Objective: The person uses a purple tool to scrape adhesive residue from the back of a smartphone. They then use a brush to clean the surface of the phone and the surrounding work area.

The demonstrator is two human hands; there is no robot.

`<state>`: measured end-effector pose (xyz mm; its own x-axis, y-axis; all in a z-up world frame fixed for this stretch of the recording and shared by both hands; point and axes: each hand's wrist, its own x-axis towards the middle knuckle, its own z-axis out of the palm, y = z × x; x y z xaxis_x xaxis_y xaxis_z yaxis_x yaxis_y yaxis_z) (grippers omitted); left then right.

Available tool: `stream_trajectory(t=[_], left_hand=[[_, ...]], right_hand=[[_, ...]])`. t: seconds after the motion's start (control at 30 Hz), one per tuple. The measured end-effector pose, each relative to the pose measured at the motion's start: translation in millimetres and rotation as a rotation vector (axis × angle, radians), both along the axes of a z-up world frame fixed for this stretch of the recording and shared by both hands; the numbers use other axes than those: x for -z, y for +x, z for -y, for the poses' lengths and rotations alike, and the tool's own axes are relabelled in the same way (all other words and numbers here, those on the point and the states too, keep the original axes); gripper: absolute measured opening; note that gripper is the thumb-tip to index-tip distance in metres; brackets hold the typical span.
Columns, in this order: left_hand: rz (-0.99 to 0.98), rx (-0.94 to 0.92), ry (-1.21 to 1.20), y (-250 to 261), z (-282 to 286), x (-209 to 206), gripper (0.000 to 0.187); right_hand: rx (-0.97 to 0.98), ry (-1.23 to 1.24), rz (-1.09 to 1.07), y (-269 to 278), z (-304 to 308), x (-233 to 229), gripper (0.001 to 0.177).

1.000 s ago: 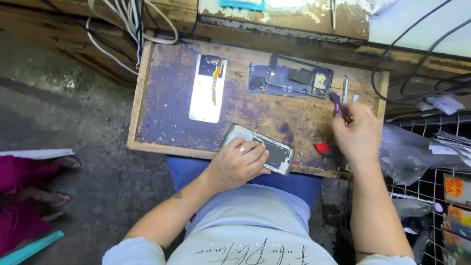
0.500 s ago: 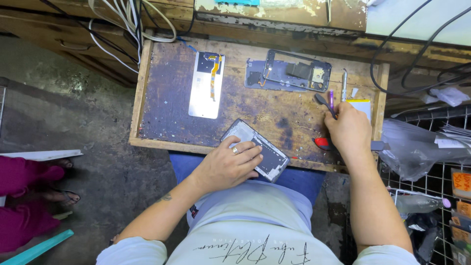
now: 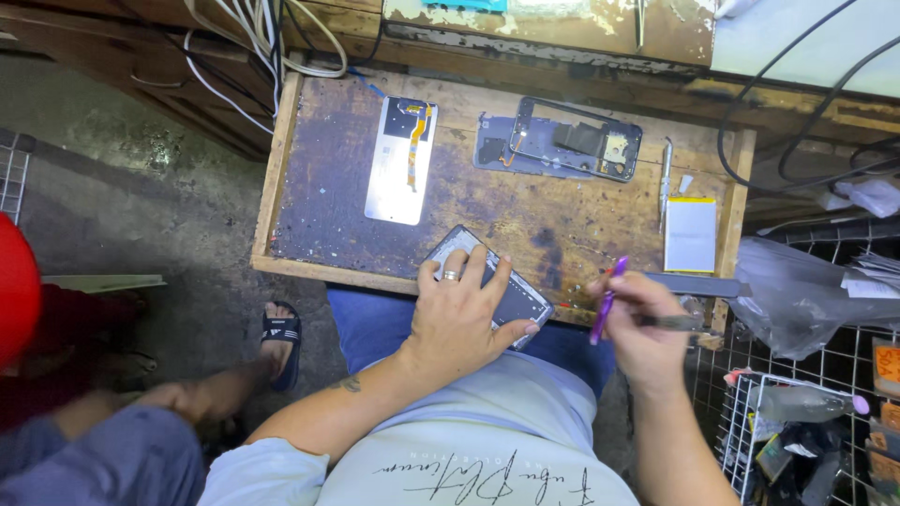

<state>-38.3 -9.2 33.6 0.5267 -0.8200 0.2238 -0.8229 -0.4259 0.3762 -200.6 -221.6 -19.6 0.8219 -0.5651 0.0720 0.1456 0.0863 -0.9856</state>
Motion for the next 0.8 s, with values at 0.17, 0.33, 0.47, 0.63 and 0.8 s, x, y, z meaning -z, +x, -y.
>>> stream_trajectory(t=[0.17, 0.33, 0.47, 0.63, 0.8], left_hand=[[-0.010, 0.027, 0.043, 0, 1, -1, 0.079], [-0.060, 0.064, 0.046, -2, -2, 2, 0.076], [-0.074, 0.036, 0.014, -6, -2, -3, 0.077], [-0.136, -0.080, 0.071, -14, 17, -7, 0.085], [-0.096, -0.141, 0.090, -9, 31, -3, 0.068]], right_hand=[[-0.124, 0.036, -0.044, -5, -18, 18, 0.043], [-0.019, -0.085, 0.124, -2, -19, 10, 0.033], [0.016, 0.070, 0.218, 7, -21, 9, 0.026], [0.052, 0.146, 0.142, 6, -28, 18, 0.017], [0.014, 0.160, 0.119, 1, -30, 19, 0.018]])
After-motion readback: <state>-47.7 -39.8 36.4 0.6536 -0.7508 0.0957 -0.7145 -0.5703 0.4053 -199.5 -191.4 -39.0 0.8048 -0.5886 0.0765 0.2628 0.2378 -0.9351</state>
